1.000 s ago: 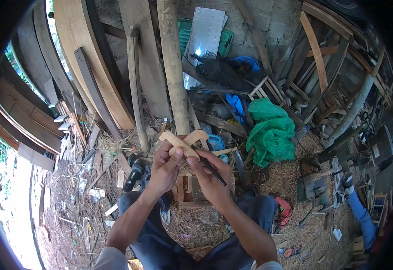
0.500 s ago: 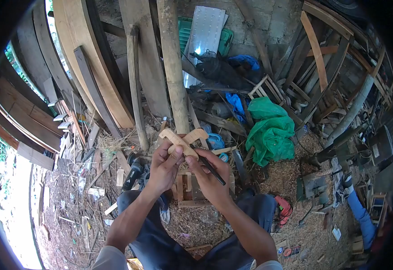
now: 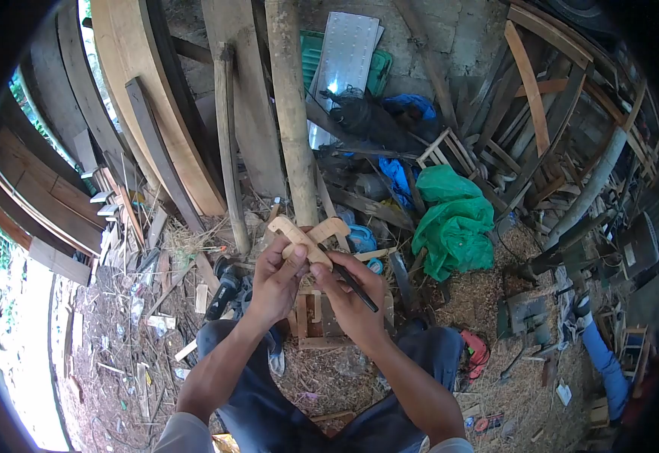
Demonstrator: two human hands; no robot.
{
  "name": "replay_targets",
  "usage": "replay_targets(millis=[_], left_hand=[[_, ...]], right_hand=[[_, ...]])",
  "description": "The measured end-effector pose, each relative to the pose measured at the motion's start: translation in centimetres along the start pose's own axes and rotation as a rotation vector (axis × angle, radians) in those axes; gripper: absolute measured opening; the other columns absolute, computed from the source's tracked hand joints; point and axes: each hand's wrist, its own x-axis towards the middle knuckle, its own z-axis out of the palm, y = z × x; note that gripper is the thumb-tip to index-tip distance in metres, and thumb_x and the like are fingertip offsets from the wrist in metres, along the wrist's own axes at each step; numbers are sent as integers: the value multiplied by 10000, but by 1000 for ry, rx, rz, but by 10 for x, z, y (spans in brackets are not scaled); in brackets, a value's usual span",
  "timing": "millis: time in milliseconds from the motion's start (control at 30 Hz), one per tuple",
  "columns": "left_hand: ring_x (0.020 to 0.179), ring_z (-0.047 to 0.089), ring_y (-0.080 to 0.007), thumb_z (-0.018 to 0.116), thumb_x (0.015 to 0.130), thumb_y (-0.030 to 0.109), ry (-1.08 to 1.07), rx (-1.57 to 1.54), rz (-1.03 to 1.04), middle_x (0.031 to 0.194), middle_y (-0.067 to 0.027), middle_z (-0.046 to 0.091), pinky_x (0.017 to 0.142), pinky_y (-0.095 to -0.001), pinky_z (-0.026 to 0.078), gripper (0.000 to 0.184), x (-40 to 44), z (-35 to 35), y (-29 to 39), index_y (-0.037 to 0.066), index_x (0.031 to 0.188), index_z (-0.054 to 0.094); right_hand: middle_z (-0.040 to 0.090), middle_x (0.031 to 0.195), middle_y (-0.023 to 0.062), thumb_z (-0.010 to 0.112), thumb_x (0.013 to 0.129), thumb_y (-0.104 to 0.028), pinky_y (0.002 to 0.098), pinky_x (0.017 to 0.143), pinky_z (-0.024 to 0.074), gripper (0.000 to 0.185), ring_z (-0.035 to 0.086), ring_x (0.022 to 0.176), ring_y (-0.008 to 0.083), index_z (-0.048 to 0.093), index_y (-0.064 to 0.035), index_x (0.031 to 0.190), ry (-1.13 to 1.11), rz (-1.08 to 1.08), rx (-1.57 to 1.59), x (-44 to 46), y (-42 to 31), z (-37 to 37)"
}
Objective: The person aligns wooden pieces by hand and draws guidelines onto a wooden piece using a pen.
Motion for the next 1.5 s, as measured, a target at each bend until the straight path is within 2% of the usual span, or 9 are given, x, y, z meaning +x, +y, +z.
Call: replay_targets(millis=[800, 933, 1000, 1067, 1133, 1167, 1267, 1367, 1500], left_hand=[[950, 563, -100, 561, 942, 191, 9, 68, 16, 1034, -76, 610, 824, -239, 444, 366, 2, 2, 1, -29, 1229, 507], [807, 514, -52, 580, 932, 194, 49, 23, 11, 919, -18, 592, 699, -201, 410, 357, 4, -3, 1, -16, 1216, 524], [755, 485, -35, 585, 929, 194, 65, 19, 6, 877, 4, 578, 652, -188, 385, 348, 5, -7, 2, -10, 1207, 535], [690, 410, -11, 589, 927, 191, 69, 99, 75, 818, 35, 540, 594, -176, 325, 314, 7, -7, 3, 1, 1176, 563], [719, 439, -16, 586, 929, 190, 77, 136, 64, 841, 25, 558, 621, -178, 349, 302, 6, -7, 3, 0, 1162, 571], [748, 469, -20, 583, 931, 189, 82, 175, 53, 865, 15, 575, 648, -180, 373, 290, 5, -6, 2, -2, 1149, 579], [831, 516, -43, 579, 933, 190, 61, 269, 38, 932, -12, 606, 725, -192, 408, 295, 1, 1, 7, -10, 1150, 576], [911, 539, -68, 577, 935, 188, 36, 297, 48, 996, -38, 618, 798, -210, 419, 298, 0, 2, 7, -14, 1154, 572], [918, 536, -68, 581, 932, 181, 35, 268, 45, 1004, -40, 617, 805, -214, 420, 302, 1, 0, 7, -13, 1164, 570]], right_hand=[[664, 877, 92, 665, 874, -203, 232, 645, 515, 330, 641, 765, 119, 607, 46, 1082, 1, 27, -17, 0, -2, 0], [634, 853, 58, 611, 909, -214, 228, 617, 487, 290, 593, 722, 93, 617, 23, 1076, 54, -17, -162, 2, -3, -7], [588, 823, 27, 564, 931, -228, 225, 604, 463, 295, 538, 699, 74, 586, 3, 1112, 188, -37, -100, 7, -12, -13], [568, 757, 55, 571, 924, -156, 234, 549, 448, 244, 523, 631, 78, 547, 30, 1080, 264, -101, 89, 8, -13, -11], [592, 830, 40, 623, 882, -117, 214, 607, 467, 308, 558, 733, 65, 503, -12, 1145, 150, -256, -13, 4, -11, -18], [617, 845, 59, 647, 848, -51, 209, 594, 474, 239, 585, 718, 66, 547, 4, 1058, 95, -297, -59, 3, -9, -20], [641, 849, 76, 651, 841, -39, 208, 584, 478, 170, 605, 692, 70, 579, 22, 981, 31, -327, -254, -3, -9, -14], [661, 840, 99, 652, 836, -36, 211, 599, 490, 125, 626, 702, 81, 600, 30, 930, 64, -387, -232, -2, -11, -11], [665, 833, 111, 659, 822, -26, 228, 611, 505, 118, 643, 707, 108, 607, 34, 910, 65, -390, -252, -1, -11, -10]])
